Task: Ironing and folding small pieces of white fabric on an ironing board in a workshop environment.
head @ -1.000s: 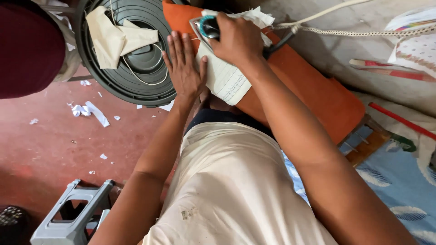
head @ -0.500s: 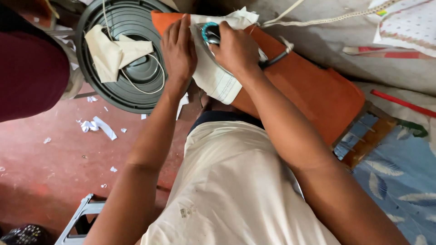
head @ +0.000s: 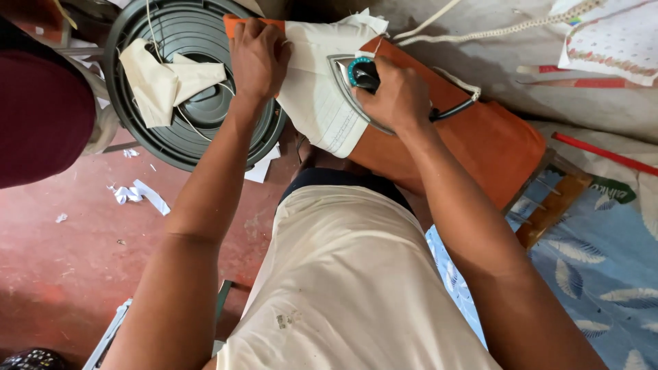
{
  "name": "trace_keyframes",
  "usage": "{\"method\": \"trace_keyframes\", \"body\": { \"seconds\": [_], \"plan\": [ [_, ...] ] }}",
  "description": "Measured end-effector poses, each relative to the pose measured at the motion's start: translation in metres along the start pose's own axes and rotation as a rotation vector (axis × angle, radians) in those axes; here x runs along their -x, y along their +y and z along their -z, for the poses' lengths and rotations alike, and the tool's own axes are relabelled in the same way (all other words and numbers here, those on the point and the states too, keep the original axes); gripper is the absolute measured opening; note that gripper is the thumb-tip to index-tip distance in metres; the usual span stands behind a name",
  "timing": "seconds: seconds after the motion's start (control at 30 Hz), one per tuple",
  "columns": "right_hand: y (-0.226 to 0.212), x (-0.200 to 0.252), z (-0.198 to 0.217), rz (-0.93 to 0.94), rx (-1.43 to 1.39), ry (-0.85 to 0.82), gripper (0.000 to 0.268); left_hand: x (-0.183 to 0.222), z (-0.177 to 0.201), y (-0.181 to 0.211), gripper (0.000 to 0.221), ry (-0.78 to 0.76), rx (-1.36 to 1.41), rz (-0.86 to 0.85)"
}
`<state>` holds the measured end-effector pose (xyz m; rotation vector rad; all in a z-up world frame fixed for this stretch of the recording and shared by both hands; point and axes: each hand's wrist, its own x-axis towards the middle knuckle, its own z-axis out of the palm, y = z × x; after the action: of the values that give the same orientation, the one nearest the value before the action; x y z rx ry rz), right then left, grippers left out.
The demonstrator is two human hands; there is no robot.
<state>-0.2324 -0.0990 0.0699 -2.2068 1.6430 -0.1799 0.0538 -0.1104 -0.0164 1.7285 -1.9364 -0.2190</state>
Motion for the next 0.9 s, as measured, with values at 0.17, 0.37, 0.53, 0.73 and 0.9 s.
{"method": "trace_keyframes", "body": {
  "seconds": [0.17, 0.37, 0.53, 0.73, 0.9],
  "plan": [
    [-0.014, -0.010, 0.007, 0.044, -0.023, 0.011, 0.044, -0.006, 0.006, -0.004, 0.016, -0.037, 0.057, 0.043],
    [-0.027, -0.034, -0.006, 0.168, 0.086, 0.016, 0.035, -0.001, 0.026, -0.001, 0.012, 0.075, 0.168, 0.043],
    [-0.050, -0.053, -0.009, 0.214, 0.096, -0.017, 0.036, 0.019, 0.038, -0.014, 0.010, 0.035, 0.279, 0.332],
    [-0.077, -0.076, -0.013, 0.235, 0.090, -0.102, 0.035, 0.068, 0.051, -0.016, 0.053, 0.187, 0.341, 0.487],
    [-0.095, -0.094, -0.029, 0.250, 0.126, -0.024, 0.044, 0.083, 0.058, 0.008, 0.027, 0.304, 0.314, 0.534]
  ]
}}
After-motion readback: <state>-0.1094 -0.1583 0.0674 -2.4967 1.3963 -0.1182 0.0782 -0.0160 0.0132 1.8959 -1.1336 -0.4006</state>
